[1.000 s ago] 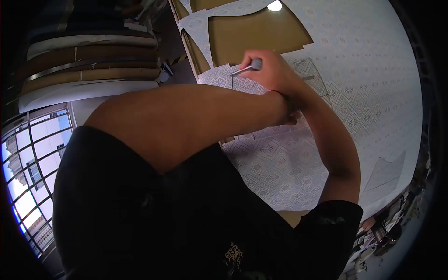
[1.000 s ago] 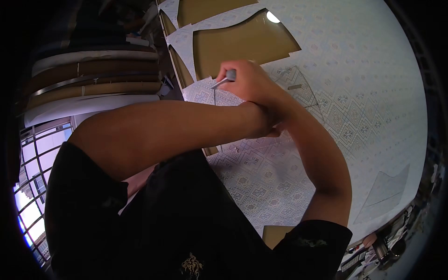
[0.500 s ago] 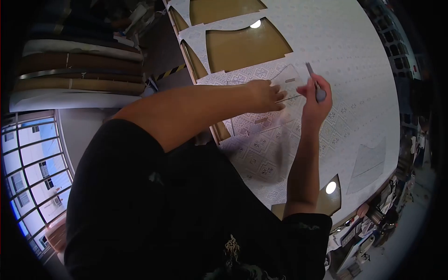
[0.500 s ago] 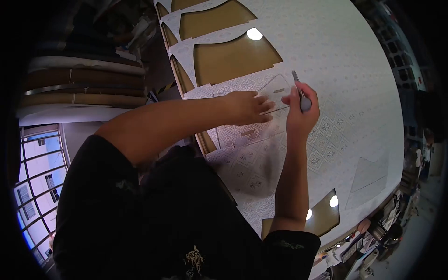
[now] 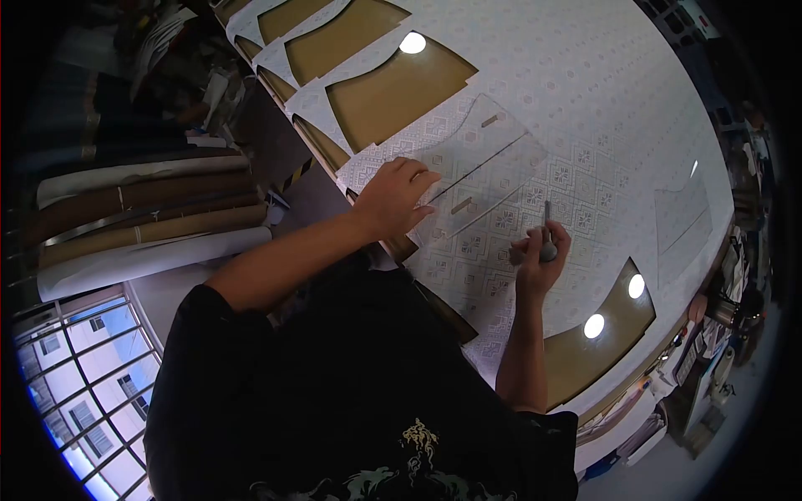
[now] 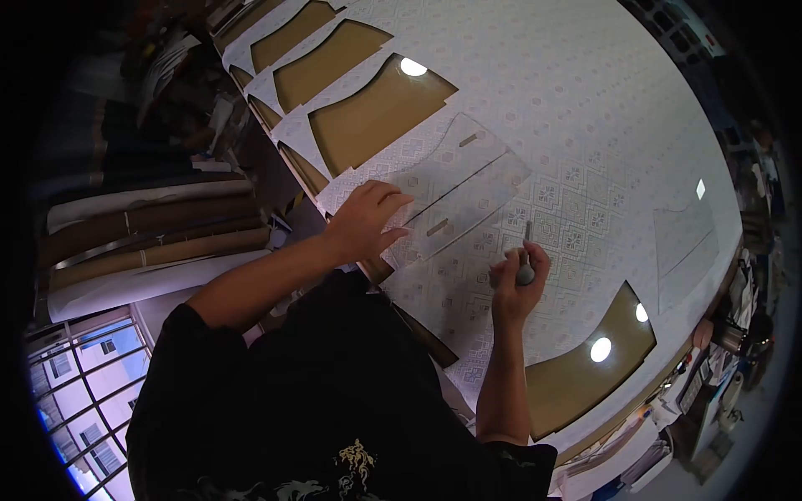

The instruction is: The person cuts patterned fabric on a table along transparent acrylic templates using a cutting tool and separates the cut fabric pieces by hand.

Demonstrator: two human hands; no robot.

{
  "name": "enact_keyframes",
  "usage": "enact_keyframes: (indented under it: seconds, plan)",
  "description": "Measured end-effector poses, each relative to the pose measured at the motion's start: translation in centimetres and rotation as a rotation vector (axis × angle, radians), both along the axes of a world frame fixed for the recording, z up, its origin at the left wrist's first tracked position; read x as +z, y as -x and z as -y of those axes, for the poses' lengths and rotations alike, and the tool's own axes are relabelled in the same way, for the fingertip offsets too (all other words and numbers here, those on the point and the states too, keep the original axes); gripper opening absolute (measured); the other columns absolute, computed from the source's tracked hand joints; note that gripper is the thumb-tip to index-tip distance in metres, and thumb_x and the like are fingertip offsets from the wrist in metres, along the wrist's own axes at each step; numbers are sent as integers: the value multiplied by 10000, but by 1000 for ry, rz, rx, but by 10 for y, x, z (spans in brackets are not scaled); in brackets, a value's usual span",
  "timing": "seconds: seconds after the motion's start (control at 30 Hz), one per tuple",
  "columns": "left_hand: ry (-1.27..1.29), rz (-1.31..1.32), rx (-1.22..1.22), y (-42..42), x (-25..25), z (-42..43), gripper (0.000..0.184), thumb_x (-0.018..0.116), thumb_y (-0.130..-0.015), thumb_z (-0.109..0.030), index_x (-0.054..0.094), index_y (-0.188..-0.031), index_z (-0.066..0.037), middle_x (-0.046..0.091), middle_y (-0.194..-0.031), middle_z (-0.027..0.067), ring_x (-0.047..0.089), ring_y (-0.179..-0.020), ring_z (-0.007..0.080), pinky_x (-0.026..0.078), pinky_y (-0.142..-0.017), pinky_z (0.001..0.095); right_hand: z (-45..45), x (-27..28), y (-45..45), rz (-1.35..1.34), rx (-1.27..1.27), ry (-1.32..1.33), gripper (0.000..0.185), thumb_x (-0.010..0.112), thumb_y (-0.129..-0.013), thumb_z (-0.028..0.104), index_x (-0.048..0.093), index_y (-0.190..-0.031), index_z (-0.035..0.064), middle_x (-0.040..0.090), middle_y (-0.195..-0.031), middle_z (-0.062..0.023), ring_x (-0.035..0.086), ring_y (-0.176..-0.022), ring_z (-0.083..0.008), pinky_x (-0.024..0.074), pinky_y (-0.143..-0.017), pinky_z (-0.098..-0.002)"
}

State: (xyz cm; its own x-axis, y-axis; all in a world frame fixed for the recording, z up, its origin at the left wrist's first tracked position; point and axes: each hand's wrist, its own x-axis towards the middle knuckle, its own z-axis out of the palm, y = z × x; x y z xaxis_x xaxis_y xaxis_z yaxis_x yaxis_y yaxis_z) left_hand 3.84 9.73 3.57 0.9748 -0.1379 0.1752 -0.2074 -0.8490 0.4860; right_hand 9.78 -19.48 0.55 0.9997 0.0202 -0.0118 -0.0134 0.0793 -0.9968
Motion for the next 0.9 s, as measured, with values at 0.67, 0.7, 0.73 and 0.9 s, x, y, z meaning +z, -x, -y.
enact_keyframes:
  seconds: [0.67,0.7,0.73,0.9]
  plan:
    - [567,-428,-169,-48,-12,-91,618,820,-867,-299,572,-1326,32,646,-1300,241,637,-1216,343,502,-1038,411,-174,-14,67,385,-95,1185,398,706,-908,212,540,-1240,69,533,-1490,-223,437,-1363,-537,281,-1180,-619]
    - [575,-441,-231,-50,-15,-91,618,820,-867,-299,572,-1326,32,646,-1300,241,637,-1216,343,502,-1038,411,-171,-14,70,354,-145,1217,398,706,-908,212,540,-1240,69,533,-1490,-223,437,-1363,-537,281,-1180,-619]
    - [560,-417,-264,-53,-18,-93,642,820,-852,-334,574,-1323,27,643,-1304,247,631,-1216,368,498,-1034,428,-170,-16,70,344,-140,1207,398,700,-913,227,540,-1241,69,540,-1485,-214,440,-1357,-539,289,-1176,-617]
    - [570,-489,-367,-65,-6,-88,691,807,-855,-378,545,-1354,20,635,-1315,265,619,-1226,404,489,-1035,446,-159,-7,87,255,-182,1233,383,698,-912,232,541,-1221,68,567,-1466,-188,451,-1346,-529,306,-1167,-616]
